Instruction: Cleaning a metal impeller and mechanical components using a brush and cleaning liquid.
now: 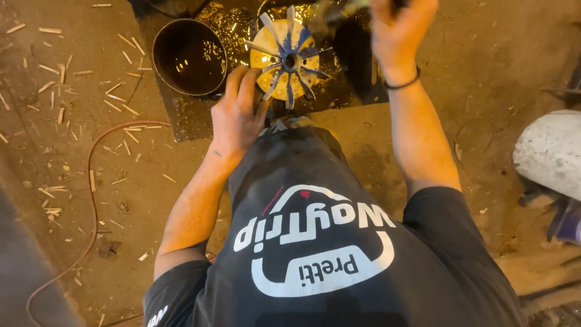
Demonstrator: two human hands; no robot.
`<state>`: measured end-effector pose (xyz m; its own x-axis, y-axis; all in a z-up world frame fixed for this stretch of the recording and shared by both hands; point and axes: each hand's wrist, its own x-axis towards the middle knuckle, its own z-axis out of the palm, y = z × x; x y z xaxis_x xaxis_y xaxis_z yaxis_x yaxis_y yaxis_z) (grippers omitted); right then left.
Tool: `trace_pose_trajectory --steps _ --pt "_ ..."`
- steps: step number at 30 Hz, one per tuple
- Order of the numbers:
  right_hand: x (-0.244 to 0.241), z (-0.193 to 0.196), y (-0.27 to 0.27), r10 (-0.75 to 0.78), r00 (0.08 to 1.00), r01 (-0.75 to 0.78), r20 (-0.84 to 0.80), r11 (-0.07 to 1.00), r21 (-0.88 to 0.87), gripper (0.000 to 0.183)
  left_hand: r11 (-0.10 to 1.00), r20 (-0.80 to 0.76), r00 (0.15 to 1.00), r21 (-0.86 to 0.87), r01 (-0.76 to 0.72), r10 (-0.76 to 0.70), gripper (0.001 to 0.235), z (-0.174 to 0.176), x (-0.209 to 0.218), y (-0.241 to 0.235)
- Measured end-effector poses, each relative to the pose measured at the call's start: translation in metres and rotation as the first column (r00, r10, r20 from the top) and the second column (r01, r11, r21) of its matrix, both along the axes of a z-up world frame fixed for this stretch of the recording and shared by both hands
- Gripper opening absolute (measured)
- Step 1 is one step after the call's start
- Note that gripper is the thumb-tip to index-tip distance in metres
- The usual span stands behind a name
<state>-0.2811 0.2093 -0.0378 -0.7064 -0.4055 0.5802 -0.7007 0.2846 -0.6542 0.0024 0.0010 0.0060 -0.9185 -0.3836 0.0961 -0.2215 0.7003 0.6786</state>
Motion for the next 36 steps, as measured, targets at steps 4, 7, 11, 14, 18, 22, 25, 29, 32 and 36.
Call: trace_pose_trajectory --steps 4,7,11,14,18,22,25,29,32,36 --pt "0.033 0.024 -0.01 0.143 0.928 -0.088 0.343 0.981 -0.171 0.027 0.999 -0.025 0.999 -0.025 -0.022 0.021 0.058 -0.004 0.001 0.002" --pt "0.01 -0.01 -0.003 -0.068 0.994 0.073 -0.09 0.996 0.049 0.034 1.0 -0.012 1.0 -0.016 -0.024 0.024 0.058 -0.001 -0.001 0.002" --pt "0.034 0.026 -0.01 0.033 0.988 -0.015 0.149 0.993 -0.119 0.025 1.0 -0.017 1.0 -0.013 -0.025 0.025 0.058 -0.001 -0.001 0.002" --pt "0.036 0.01 -0.014 0.066 0.988 -0.055 0.139 0.996 -0.075 0.023 1.0 -0.014 1.0 -0.02 -0.02 0.019 0.057 0.0 0.0 0.003" --pt "0.035 0.009 -0.001 0.001 0.976 0.033 0.22 0.988 -0.152 0.025 0.999 -0.016 0.999 -0.009 -0.033 0.033 0.056 -0.006 0.0 0.004" --pt "0.045 -0.002 0.0 0.039 0.98 -0.013 0.196 0.991 -0.134 0.026 1.0 -0.014 0.999 0.001 -0.032 0.032 0.057 -0.003 -0.001 0.005" --pt "0.02 -0.039 0.038 -0.078 0.973 0.125 0.219 0.97 -0.207 0.028 0.999 -0.003 0.999 -0.009 -0.034 0.034 0.058 -0.005 0.001 0.004" --pt "0.061 -0.005 0.029 -0.017 0.839 0.322 0.544 0.822 -0.47 0.035 0.999 0.006 0.999 -0.023 -0.047 0.047 0.059 -0.008 0.003 0.005" --pt "0.066 -0.029 0.021 0.052 0.922 0.113 0.384 0.912 -0.394 0.032 0.999 0.0 0.999 -0.01 -0.043 0.043 0.058 -0.009 0.003 0.006" --pt "0.062 -0.017 0.032 -0.101 0.916 0.219 0.389 0.937 -0.272 0.028 0.998 -0.014 0.998 -0.011 -0.064 0.064 0.057 -0.013 0.003 0.006"
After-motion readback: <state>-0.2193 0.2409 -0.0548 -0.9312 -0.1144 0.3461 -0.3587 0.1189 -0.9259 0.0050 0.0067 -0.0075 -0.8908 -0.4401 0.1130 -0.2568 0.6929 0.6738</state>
